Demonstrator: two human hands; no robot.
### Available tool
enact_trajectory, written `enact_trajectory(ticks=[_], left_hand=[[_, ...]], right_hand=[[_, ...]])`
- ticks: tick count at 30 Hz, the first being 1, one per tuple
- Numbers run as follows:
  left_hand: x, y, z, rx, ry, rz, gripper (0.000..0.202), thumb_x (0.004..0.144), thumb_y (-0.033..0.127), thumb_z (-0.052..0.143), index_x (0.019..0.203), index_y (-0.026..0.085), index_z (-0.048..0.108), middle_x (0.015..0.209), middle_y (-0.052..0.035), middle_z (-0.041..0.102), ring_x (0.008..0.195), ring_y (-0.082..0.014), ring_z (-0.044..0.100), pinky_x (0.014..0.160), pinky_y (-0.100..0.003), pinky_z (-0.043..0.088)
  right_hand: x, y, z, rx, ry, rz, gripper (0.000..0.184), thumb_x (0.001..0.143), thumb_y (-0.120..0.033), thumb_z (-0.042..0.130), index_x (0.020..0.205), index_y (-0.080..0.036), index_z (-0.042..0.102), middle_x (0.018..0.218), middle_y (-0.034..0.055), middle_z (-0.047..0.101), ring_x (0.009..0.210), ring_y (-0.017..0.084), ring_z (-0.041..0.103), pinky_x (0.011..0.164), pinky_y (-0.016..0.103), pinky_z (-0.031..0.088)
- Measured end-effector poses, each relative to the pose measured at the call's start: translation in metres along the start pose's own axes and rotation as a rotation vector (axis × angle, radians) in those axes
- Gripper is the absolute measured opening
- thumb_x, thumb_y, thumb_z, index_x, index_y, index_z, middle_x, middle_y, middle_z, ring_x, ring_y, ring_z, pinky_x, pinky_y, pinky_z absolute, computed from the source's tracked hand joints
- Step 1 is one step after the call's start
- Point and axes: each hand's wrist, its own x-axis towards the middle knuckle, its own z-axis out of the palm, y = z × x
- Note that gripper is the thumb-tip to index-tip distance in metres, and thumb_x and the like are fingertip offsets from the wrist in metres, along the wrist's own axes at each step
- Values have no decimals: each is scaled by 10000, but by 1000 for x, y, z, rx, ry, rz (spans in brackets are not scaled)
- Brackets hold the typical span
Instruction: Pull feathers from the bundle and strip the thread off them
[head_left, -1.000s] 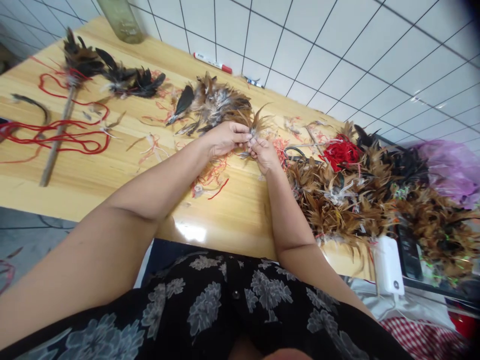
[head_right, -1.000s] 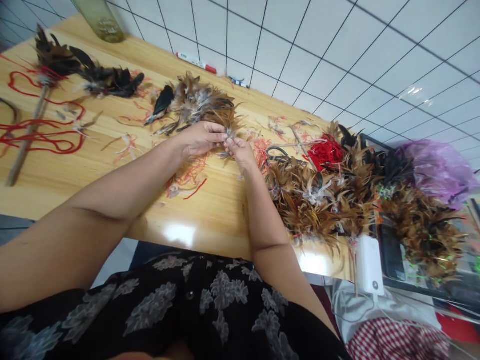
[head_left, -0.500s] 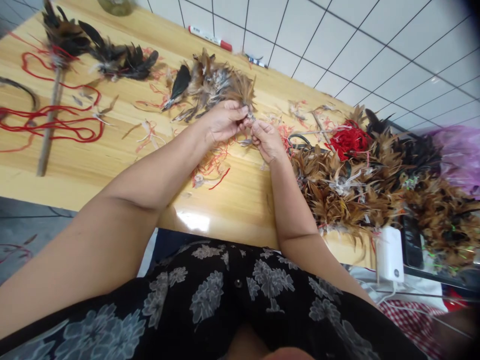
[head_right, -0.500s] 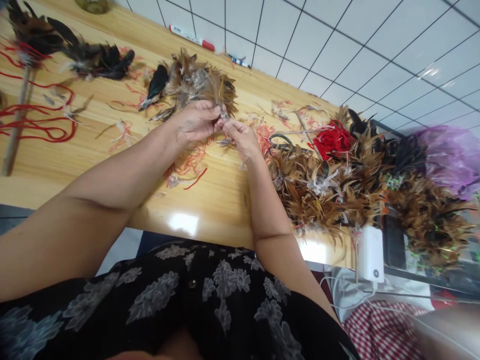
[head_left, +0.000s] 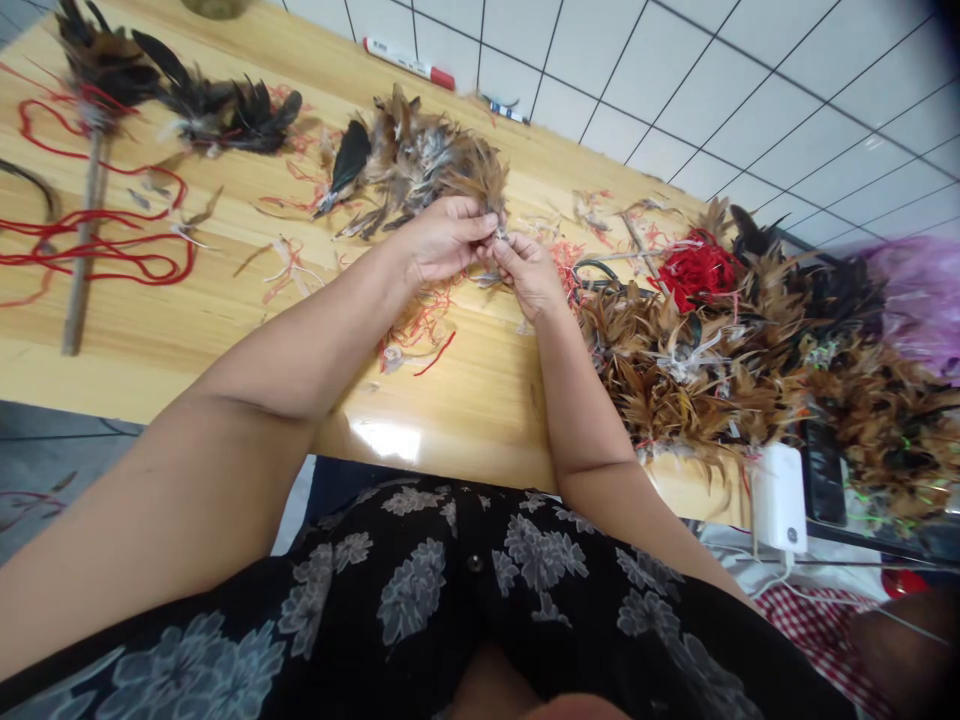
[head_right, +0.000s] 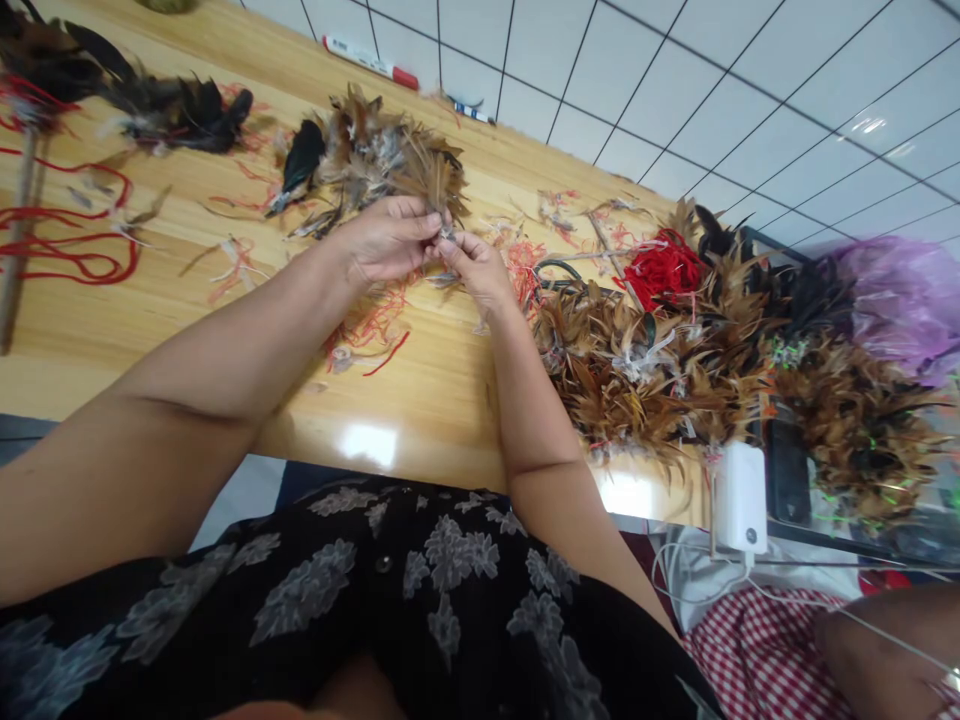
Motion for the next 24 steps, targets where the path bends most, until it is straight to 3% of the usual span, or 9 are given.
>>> enact_trajectory(ticks=[4, 8, 12, 16, 21, 24], left_hand=[[9, -6, -10, -23, -5, 67, 494, 748, 500, 1110, 856, 237, 707, 753, 8, 652, 862, -193, 625, 858, -371, 492], [17, -10, -21, -44, -21, 140, 528, 654, 495, 1157, 849, 197, 767, 783, -13, 692, 761, -160, 595, 747, -335, 446], [15, -7, -19, 111, 19, 101, 463, 660, 454, 1114, 807, 241, 729, 766, -16, 715, 925, -239, 653, 871, -396, 507], [9, 0, -9, 228, -9, 115, 346, 717, 324, 1029, 912, 264, 749, 827, 17, 745, 1125, -280, 659, 1011, -424, 518], [11, 0, -5, 271, -32, 145, 302, 673, 338, 1007, 807, 253, 750, 841, -3, 756, 922, -244, 638, 937, -447, 514], [9, 4, -4, 271, 3, 148, 365, 677, 409, 1043, 822, 301, 726, 797, 22, 732, 967, -266, 606, 982, -463, 465]], right_hand=[[3, 6, -6, -35, -16, -22, 618, 935, -808, 868, 915, -224, 670, 812, -26, 636, 745, 92, 539, 665, 218, 501], [7, 13, -17, -69, -6, -40, 640, 933, -844, 839, 1020, -219, 731, 851, -21, 657, 760, 97, 570, 687, 230, 528], [7, 13, -22, -127, -6, -39, 628, 939, -821, 849, 959, -203, 737, 840, -14, 655, 795, 110, 610, 740, 252, 559], [4, 8, -20, -173, -24, -29, 656, 930, -827, 851, 852, -195, 695, 814, -5, 649, 874, 142, 670, 806, 290, 593], [8, 14, -18, -209, -14, -70, 614, 964, -769, 856, 816, -204, 665, 854, 3, 688, 918, 155, 687, 912, 331, 644], [14, 22, -22, -235, 56, -108, 574, 1018, -705, 829, 809, -208, 633, 886, 8, 671, 949, 158, 679, 949, 333, 645]])
